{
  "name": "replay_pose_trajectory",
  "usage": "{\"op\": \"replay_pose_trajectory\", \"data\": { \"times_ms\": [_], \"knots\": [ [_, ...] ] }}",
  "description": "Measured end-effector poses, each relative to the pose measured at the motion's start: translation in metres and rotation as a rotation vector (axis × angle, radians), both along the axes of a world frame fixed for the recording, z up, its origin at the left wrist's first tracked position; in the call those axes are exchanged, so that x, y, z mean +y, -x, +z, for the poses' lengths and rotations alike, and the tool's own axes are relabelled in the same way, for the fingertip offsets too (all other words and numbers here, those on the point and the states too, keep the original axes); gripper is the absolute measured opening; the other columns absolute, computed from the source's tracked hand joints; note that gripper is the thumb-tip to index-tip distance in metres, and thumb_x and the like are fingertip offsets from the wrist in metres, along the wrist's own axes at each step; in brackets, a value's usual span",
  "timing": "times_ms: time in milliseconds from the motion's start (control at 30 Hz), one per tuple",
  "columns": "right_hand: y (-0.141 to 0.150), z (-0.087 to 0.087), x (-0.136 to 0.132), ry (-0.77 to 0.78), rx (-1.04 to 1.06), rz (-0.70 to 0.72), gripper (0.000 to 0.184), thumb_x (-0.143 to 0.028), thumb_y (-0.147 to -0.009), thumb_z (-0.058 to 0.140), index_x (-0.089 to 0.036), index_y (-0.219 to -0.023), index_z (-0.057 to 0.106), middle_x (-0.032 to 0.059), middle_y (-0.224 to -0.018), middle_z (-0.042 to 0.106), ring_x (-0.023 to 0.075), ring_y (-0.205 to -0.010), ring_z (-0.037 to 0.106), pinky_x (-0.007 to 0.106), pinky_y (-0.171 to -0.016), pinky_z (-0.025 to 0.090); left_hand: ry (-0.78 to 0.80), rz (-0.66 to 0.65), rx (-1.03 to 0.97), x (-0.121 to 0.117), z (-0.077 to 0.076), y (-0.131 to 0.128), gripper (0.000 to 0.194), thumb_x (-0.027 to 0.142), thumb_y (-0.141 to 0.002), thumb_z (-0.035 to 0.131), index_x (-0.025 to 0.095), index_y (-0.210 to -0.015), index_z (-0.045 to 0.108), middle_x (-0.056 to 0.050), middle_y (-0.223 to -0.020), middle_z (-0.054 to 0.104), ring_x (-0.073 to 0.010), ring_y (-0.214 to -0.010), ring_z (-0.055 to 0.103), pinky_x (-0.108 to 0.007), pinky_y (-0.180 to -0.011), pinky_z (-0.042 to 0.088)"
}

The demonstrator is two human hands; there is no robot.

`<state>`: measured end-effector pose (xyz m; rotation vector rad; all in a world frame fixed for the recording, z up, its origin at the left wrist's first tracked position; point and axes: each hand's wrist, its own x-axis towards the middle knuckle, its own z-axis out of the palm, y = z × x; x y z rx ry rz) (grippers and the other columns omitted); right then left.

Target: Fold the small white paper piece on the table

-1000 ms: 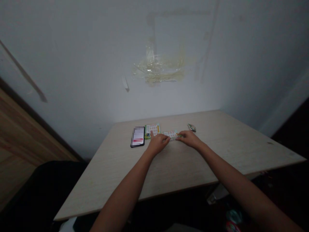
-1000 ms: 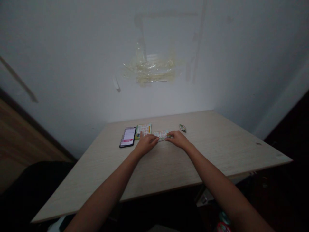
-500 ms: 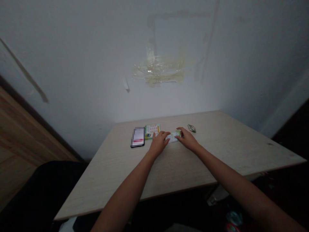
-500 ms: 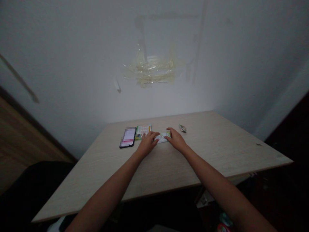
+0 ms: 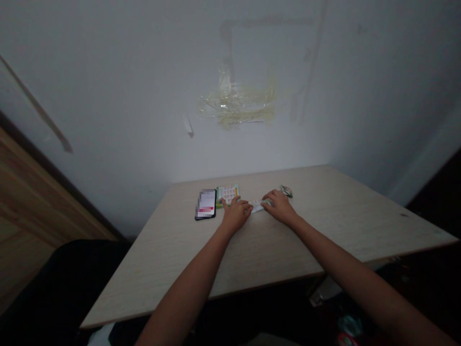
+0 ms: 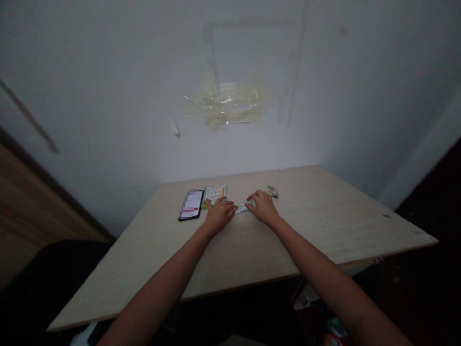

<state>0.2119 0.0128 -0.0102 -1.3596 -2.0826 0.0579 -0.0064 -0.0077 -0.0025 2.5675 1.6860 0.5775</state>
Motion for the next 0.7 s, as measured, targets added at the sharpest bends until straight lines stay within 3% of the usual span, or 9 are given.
{"op": "replay_pose_trajectory", "data": {
  "times_ms": [200,533,700],
  "knots": [
    [0.000,0.004,-0.004,-0.032,-0.067,0.092,0.017,-0.033,-0.089,0.066,-0.026,-0.098,0.078,0.0066,-0.101,0.065,0.0237,-0.103,0.054,0.039,-0.095,0.036,-0.034,-0.009,0.026,-0.005,0.004,-0.006,0.030,0.038,-0.101,0.045,0.033,-0.115,0.071,-0.004,-0.123,0.068,-0.0298,-0.133,0.042,-0.082,-0.107,0.005],
    [0.002,0.004,-0.005,0.069,-0.149,-0.077,0.024,-0.034,-0.094,0.060,-0.023,-0.106,0.077,0.0090,-0.105,0.066,0.0232,-0.103,0.058,0.037,-0.094,0.039,-0.034,-0.032,0.045,-0.006,-0.001,-0.013,0.032,0.042,-0.100,0.046,0.031,-0.118,0.070,-0.007,-0.115,0.063,-0.0274,-0.122,0.049,-0.073,-0.112,0.018],
    [0.002,0.003,-0.001,0.068,-0.129,-0.028,0.026,-0.029,-0.093,0.058,-0.018,-0.107,0.076,0.0098,-0.105,0.072,0.0201,-0.100,0.064,0.030,-0.095,0.042,-0.059,-0.001,0.001,-0.007,-0.007,-0.013,0.029,0.041,-0.099,0.050,0.034,-0.119,0.069,-0.005,-0.126,0.063,-0.0283,-0.127,0.046,-0.075,-0.112,0.012]
  ]
}}
